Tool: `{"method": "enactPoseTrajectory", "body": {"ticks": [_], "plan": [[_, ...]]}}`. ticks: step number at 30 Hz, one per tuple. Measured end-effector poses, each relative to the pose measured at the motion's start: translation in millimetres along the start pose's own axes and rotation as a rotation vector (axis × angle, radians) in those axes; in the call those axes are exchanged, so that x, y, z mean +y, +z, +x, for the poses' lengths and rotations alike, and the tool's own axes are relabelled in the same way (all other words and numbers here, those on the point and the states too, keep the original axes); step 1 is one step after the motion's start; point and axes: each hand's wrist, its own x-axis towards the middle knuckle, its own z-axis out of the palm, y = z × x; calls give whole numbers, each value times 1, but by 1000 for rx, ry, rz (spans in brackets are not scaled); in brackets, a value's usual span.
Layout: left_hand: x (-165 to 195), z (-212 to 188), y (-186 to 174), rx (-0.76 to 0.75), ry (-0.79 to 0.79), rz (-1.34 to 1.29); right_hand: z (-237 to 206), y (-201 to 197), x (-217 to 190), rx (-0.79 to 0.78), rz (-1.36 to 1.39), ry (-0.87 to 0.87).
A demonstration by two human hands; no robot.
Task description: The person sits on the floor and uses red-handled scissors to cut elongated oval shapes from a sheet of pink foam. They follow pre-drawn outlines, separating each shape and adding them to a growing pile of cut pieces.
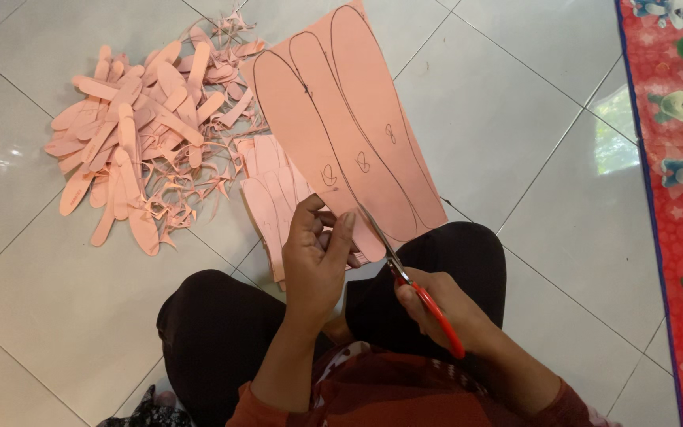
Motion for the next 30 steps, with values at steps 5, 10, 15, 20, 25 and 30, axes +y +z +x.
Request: {"method": "enactPoseTrajectory", "body": {"ticks": [5, 10, 15, 20, 25, 30], "plan": [[0, 0, -1, -1, 9, -21, -1, 4, 1, 37, 17, 39], [-2, -1, -1, 19, -36, -76, 2, 4, -9, 37, -25, 69], [-4, -7, 6, -29, -88, -52, 4, -1, -17, 26, -66, 4], [-3, -6, 8, -26, -110, -44, 6, -3, -11, 38, -46, 10], [-7, -5, 9, -34, -86, -23, 6, -6, 1, 57, -65, -1], [-12, 0, 12, -39, -106, -79, 5, 1, 6, 97, -2, 25]]}}
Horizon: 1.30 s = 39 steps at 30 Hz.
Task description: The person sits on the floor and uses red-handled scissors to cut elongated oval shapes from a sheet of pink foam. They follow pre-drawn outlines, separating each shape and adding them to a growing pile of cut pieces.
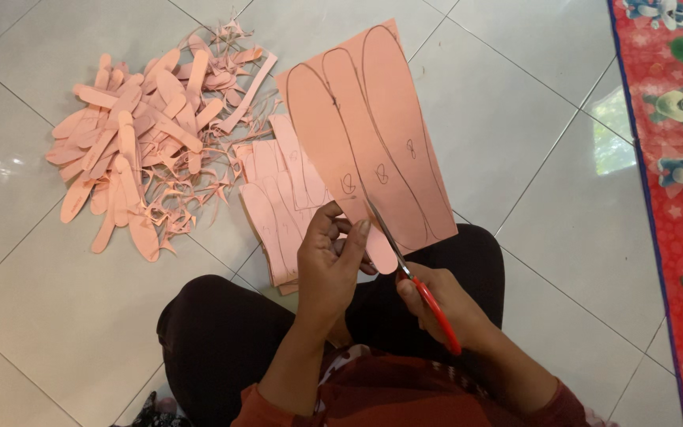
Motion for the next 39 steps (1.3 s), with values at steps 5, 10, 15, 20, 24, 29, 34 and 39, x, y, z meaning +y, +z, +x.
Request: {"method": "enactPoseTrajectory", "body": {"ticks": [5, 10, 15, 20, 24, 29, 34, 39], "plan": [[2, -1, 1, -9, 30, -3, 1, -1, -4, -13, -29, -17], [5, -3, 2, 10, 36, 55, 1, -6, -8, -60, -24, -139], [4, -9, 3, -8, 46, 25, 2, -10, -6, -74, -34, -304], [2, -10, 5, -11, 27, 21, 4, -9, -3, -46, -60, -136], [1, -9, 5, -2, 12, 12, 4, -6, -3, 15, -66, -57], [-2, -6, 3, 5, 3, 36, 3, -1, -3, 58, -89, -54], [-7, -2, 0, 7, 63, 29, 2, 0, -3, 74, -48, -41], [-5, 4, -5, 64, 200, -25, 0, -2, -13, 27, -66, -28]]}}
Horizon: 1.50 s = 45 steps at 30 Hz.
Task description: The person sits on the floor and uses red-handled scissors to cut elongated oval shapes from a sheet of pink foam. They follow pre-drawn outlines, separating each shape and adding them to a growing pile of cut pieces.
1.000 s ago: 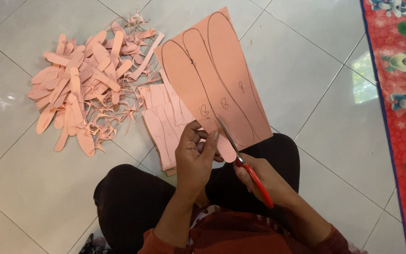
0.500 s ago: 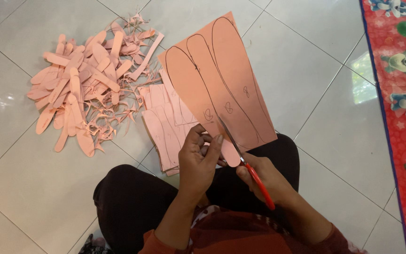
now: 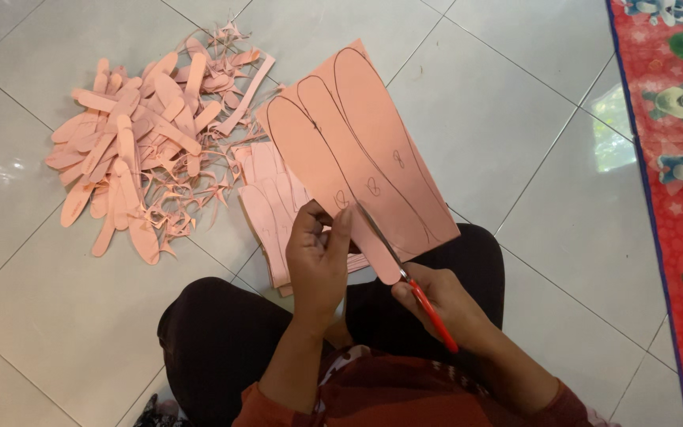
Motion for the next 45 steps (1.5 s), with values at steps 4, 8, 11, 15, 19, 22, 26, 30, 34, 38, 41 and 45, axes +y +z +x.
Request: {"method": "enactPoseTrajectory", "body": {"ticks": [4, 8, 11, 15, 19, 22, 26, 30, 34, 38, 41, 45], "plan": [[6, -2, -1, 7, -74, -9, -1, -3, -9, -107, 69, 195], [7, -3, -1, -2, -87, -43, -3, -5, -10, -125, 116, -119], [7, -3, -3, 0, -3, -45, -3, -9, -9, -203, 142, -141], [9, -2, -10, 50, 40, -32, -5, -14, -8, -318, 169, -112], [8, -4, -11, 21, 60, 35, -7, -10, -7, -316, 178, -38], [3, -8, -6, 18, 3, 1, -6, -7, -9, -279, 177, -61], [1, -11, -3, -4, -21, 21, -3, -9, -17, -276, 148, -22], [1, -12, -2, -7, -89, -43, -6, -4, -25, -211, 112, 88], [0, -12, 1, -11, -63, -63, -7, 4, -22, -101, 128, 117], [-1, -11, 0, -6, -56, -36, -5, 9, -12, -23, 27, -59], [-3, -9, 1, -14, -66, -40, -3, 10, -6, 11, -54, -143], [-3, -5, 1, -33, -16, -1, -3, 9, -5, -10, -39, 9]]}}
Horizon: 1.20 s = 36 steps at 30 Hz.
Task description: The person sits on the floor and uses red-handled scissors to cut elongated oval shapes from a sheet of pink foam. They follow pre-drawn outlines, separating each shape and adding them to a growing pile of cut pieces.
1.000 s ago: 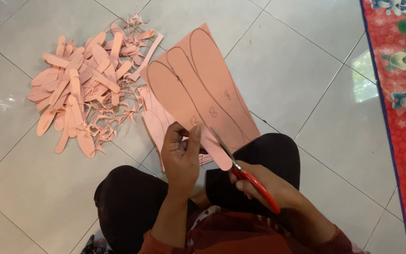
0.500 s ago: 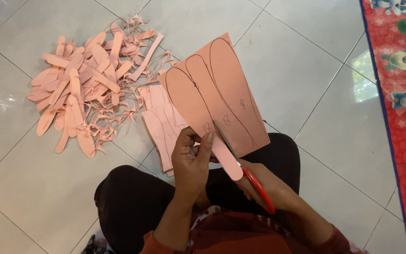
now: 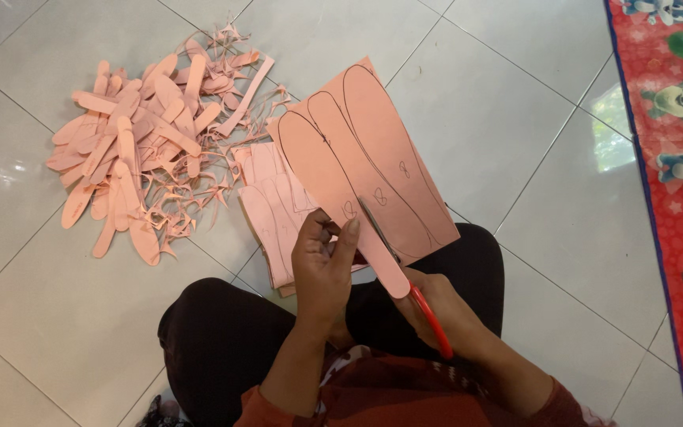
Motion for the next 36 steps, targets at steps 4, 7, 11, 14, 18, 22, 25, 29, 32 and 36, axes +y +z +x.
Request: {"method": "enactPoseTrajectory", "body": {"ticks": [4, 7, 11, 14, 18, 22, 25, 29, 32, 36], "plan": [[2, 2, -2, 68, 75, -25, -3, -3, -5, -36, -1, 62], [2, 2, -1, 64, 85, 36, -1, -6, -8, -73, -12, 140], [2, -4, 4, 45, -11, 48, 3, -12, -9, -57, -15, 53], [2, -6, 4, 39, -37, 55, 5, -14, -9, -58, -49, 7], [2, -6, 3, 35, -45, 25, 6, -13, -7, -49, -12, -43], [-1, -4, 3, 34, -29, 23, 4, -11, -3, -39, -27, -32], [-3, -4, 3, 38, -49, -5, 5, -2, 1, 16, -6, 12], [-3, -2, 4, 13, -40, -41, 5, 6, 8, 67, -7, -129], [-1, 0, 3, 15, 16, 89, 5, 3, 12, 51, -15, -59], [5, 6, 2, 84, 16, -42, 4, -3, 14, 46, -8, -89]]}}
